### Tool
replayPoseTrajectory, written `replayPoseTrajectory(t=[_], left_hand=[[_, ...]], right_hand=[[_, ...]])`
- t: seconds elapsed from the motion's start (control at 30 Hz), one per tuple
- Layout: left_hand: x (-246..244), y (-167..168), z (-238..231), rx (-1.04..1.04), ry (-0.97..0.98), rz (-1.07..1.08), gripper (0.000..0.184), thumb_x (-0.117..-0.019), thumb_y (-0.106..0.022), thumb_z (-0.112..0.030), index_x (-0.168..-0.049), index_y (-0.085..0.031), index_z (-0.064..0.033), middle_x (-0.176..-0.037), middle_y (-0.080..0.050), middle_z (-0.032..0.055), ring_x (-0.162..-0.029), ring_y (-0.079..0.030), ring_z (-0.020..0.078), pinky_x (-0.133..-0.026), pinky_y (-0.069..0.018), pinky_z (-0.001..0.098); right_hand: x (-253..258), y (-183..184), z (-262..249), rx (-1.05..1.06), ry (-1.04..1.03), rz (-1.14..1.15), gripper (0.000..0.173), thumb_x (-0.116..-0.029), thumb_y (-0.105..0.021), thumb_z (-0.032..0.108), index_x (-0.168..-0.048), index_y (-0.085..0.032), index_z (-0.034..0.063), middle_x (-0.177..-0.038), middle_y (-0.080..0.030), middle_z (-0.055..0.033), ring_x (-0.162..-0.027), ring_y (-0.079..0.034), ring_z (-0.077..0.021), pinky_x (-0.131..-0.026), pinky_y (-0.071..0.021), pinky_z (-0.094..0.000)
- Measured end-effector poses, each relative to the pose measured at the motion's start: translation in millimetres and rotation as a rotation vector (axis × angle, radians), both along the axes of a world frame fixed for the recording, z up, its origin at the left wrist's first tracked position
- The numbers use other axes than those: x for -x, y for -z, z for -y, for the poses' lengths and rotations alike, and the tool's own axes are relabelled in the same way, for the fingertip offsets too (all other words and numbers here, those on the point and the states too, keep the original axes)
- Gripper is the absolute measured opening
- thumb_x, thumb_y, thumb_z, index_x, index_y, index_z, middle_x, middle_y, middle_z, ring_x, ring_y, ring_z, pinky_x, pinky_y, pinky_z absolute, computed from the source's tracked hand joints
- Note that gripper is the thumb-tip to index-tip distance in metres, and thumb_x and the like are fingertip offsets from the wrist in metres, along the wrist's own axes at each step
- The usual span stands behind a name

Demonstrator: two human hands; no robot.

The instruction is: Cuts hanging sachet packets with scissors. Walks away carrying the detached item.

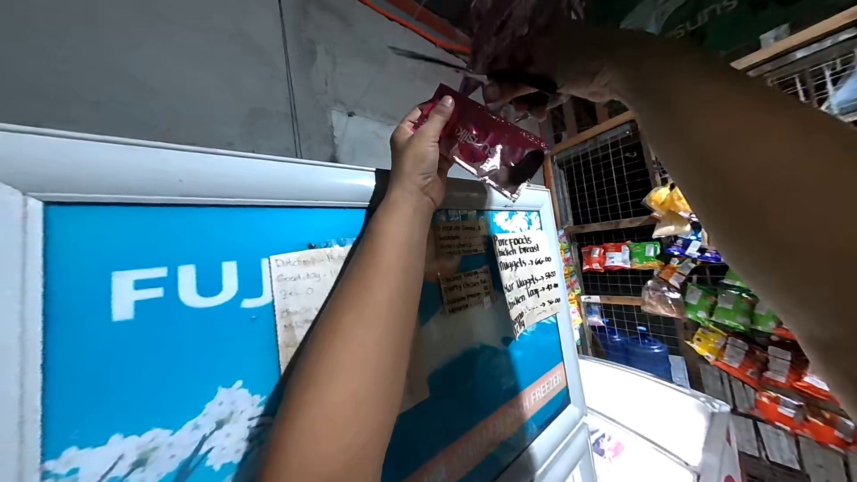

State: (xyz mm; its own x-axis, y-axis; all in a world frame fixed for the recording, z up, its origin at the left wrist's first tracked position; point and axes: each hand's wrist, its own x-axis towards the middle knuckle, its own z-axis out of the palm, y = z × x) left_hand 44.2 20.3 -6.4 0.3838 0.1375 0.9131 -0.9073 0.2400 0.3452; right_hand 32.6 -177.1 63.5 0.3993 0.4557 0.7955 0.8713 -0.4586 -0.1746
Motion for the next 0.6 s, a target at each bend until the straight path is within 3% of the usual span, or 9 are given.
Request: replayPoseTrajectory(t=[0.17, 0.3, 0.47, 0.6], left_hand=[[13.4, 20.4, 17.4, -0.128, -0.023, 0.024, 0.01, -0.105, -0.056, -0.013, -0.112, -0.059, -0.0062, -0.091, -0.068, 0.0042, -0.077, -0.069, 0.0107, -0.071, -0.0591, 0.025], [24.1, 46.2, 32.7, -0.242, -0.084, 0.017, 0.012, -0.1032, -0.059, -0.013, -0.114, -0.061, -0.0067, -0.092, -0.071, 0.002, -0.077, -0.07, 0.0097, -0.072, -0.0601, 0.0254], [19.9, 87.3, 50.7, -0.431, -0.118, -0.047, 0.014, -0.1, -0.064, -0.012, -0.114, -0.063, -0.0077, -0.09, -0.071, -0.0023, -0.079, -0.07, 0.0067, -0.073, -0.06, 0.0243], [-0.6, 132.3, 85.1, -0.498, -0.049, -0.122, 0.012, -0.0973, -0.067, -0.008, -0.109, -0.064, -0.0068, -0.087, -0.07, -0.0037, -0.077, -0.069, 0.0053, -0.074, -0.061, 0.025]], right_hand=[[-7.6, 42.5, 14.6, -0.121, -0.163, -0.123, 0.022, -0.1014, -0.063, 0.032, -0.098, -0.064, 0.0103, -0.07, -0.064, 0.004, -0.053, -0.055, -0.0018, -0.046, -0.0422, -0.0158], [-18.7, 113.7, 29.1, -0.264, -0.293, -0.037, 0.011, -0.0987, -0.067, 0.021, -0.099, -0.061, 0.0114, -0.072, -0.06, 0.0074, -0.054, -0.052, 0.0013, -0.048, -0.0444, -0.015], [-34.7, 225.6, 49.4, -0.459, -0.45, 0.034, 0.036, -0.0818, -0.075, -0.001, -0.109, -0.054, 0.0103, -0.087, -0.068, 0.0067, -0.074, -0.066, -0.0007, -0.065, -0.0572, -0.0185], [-38.7, 308.0, 70.1, -0.703, -0.539, -0.183, 0.043, -0.0829, -0.071, -0.006, -0.112, -0.046, 0.0159, -0.087, -0.067, 0.0031, -0.069, -0.064, -0.0029, -0.059, -0.0549, -0.0185]])
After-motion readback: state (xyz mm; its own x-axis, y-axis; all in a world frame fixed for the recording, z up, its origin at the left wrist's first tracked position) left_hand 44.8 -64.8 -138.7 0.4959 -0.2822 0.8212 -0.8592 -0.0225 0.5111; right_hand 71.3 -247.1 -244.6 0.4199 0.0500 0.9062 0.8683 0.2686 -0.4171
